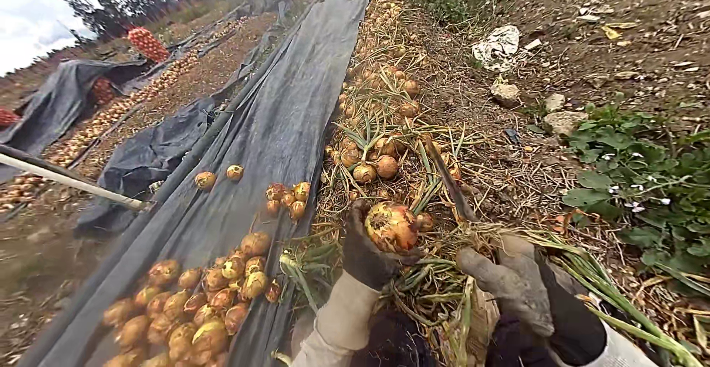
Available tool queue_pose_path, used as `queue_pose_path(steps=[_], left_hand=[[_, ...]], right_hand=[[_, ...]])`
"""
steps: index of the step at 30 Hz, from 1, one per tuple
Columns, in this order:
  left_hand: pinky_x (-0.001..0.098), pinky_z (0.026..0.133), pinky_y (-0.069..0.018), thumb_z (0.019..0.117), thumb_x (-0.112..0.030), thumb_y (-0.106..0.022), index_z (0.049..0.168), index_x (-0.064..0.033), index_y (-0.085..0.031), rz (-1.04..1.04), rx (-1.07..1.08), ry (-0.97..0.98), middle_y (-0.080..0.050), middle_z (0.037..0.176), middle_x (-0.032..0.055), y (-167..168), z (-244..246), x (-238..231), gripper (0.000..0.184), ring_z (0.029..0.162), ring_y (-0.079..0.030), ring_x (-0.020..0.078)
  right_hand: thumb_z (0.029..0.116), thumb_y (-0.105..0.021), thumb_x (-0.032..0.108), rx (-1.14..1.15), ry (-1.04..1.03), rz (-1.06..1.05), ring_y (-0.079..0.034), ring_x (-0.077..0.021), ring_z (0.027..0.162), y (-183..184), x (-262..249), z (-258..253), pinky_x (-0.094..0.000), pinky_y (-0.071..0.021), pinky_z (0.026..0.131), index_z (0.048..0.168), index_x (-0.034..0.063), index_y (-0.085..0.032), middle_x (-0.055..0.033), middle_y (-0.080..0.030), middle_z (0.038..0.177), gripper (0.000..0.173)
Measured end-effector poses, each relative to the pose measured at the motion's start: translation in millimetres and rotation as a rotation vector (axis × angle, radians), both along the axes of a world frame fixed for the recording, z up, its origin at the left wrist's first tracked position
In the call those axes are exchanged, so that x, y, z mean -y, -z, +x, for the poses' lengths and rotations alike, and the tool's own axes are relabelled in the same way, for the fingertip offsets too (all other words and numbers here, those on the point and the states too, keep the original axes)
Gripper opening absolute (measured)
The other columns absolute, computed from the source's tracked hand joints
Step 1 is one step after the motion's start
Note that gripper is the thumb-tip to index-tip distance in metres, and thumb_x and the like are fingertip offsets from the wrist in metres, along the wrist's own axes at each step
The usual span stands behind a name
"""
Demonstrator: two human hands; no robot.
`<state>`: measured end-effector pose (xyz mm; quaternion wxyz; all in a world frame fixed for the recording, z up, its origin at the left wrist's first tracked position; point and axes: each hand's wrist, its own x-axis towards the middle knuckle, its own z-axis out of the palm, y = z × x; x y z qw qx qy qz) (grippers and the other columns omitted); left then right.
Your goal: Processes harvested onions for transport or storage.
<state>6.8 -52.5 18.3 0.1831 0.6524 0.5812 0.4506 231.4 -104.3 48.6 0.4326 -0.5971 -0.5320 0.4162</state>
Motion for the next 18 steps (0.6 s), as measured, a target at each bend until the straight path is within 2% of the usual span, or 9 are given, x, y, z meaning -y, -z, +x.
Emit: queue_pose_path(steps=[1, 2, 3, 4, 6, 9, 13, 16, 18], left_hand=[[0.0483, 0.099, -0.0549, 0.0428, -0.039, -0.097, 0.145, 0.0060, -0.039, 0.048, -0.110, 0.059, -0.062, 0.129, 0.0218, -3, -2, 4, 0.126, 0.116, -0.064, 0.0307], [0.0505, 0.100, -0.0535, 0.0461, -0.040, -0.095, 0.144, 0.0069, -0.041, 0.085, -0.240, 0.105, -0.062, 0.131, 0.0232, -8, -3, 8, 0.121, 0.118, -0.063, 0.0341], [0.0532, 0.100, -0.0521, 0.0507, -0.038, -0.091, 0.144, 0.0082, -0.044, 0.115, -0.378, 0.134, -0.061, 0.132, 0.0257, -13, -2, 12, 0.114, 0.120, -0.062, 0.0383], [0.0551, 0.100, -0.0512, 0.0543, -0.035, -0.090, 0.143, 0.0085, -0.047, 0.125, -0.480, 0.151, -0.061, 0.133, 0.0273, -18, 0, 17, 0.108, 0.120, -0.062, 0.0411], [0.0542, 0.099, -0.0524, 0.0556, -0.037, -0.091, 0.136, 0.0061, -0.055, 0.164, -0.576, 0.165, -0.064, 0.128, 0.0258, -20, 1, 22, 0.098, 0.117, -0.064, 0.0400], [0.0564, 0.099, -0.0512, 0.0498, -0.035, -0.094, 0.133, 0.0056, -0.059, 0.138, -0.677, 0.156, -0.065, 0.125, 0.0274, -15, 1, 25, 0.099, 0.117, -0.063, 0.0429], [0.0561, 0.108, -0.0436, 0.0561, -0.031, -0.095, 0.139, 0.0079, -0.054, -0.164, -0.700, 0.173, -0.058, 0.137, 0.0307, -9, 9, 37, 0.100, 0.129, -0.055, 0.0456], [0.0501, 0.109, -0.0440, 0.0621, -0.035, -0.091, 0.141, 0.0006, -0.053, -0.468, -0.598, 0.149, -0.059, 0.136, 0.0229, -1, 10, 39, 0.094, 0.129, -0.055, 0.0368], [0.0486, 0.110, -0.0426, 0.0800, -0.030, -0.083, 0.144, 0.0001, -0.051, -0.727, -0.537, 0.125, -0.058, 0.139, 0.0224, 10, 3, 29, 0.078, 0.130, -0.055, 0.0339]], right_hand=[[0.0738, -0.075, 0.063, 0.215, -0.085, -0.081, -0.068, -0.0162, 0.082, -10, -8, -3, -0.0407, -0.0568, 0.074, 0.112, 0.0058, -0.068, -0.0061, -0.069, 0.090, 0.070], [0.0698, -0.075, 0.072, 0.378, -0.157, -0.124, -0.069, -0.0200, 0.094, -17, -16, -9, -0.0467, -0.0558, 0.084, 0.118, 0.0071, -0.069, -0.0086, -0.071, 0.099, 0.081], [0.0657, -0.072, 0.080, 0.497, -0.199, -0.137, -0.069, -0.0223, 0.098, -17, -23, -16, -0.0501, -0.0551, 0.086, 0.117, 0.0099, -0.070, -0.0088, -0.072, 0.101, 0.087], [0.0633, -0.069, 0.086, 0.566, -0.217, -0.133, -0.069, -0.0250, 0.096, -16, -26, -23, -0.0533, -0.0547, 0.084, 0.110, 0.0107, -0.072, -0.0096, -0.072, 0.098, 0.088], [0.0687, -0.066, 0.085, 0.604, -0.210, -0.094, -0.069, -0.0272, 0.097, -9, -26, -34, -0.0546, -0.0548, 0.084, 0.110, 0.0106, -0.072, -0.0114, -0.072, 0.099, 0.085], [0.0839, -0.061, 0.075, 0.592, -0.188, -0.056, -0.071, -0.0301, 0.096, 5, -23, -45, -0.0551, -0.0556, 0.083, 0.110, 0.0086, -0.074, -0.0144, -0.073, 0.099, 0.072], [0.0930, -0.056, 0.068, 0.536, -0.248, -0.209, -0.070, -0.0298, 0.090, 23, -25, -53, -0.0561, -0.0551, 0.081, 0.099, 0.0082, -0.073, -0.0132, -0.071, 0.090, 0.062], [0.0949, -0.052, 0.068, 0.547, -0.319, -0.187, -0.071, -0.0297, 0.100, 34, -19, -61, -0.0553, -0.0539, 0.089, 0.109, 0.0092, -0.074, -0.0147, -0.073, 0.100, 0.064], [0.0977, -0.051, 0.060, 0.537, -0.463, -0.065, -0.070, -0.0260, 0.106, 45, 5, -66, -0.0475, -0.0548, 0.095, 0.114, 0.0081, -0.074, -0.0133, -0.074, 0.107, 0.059]])
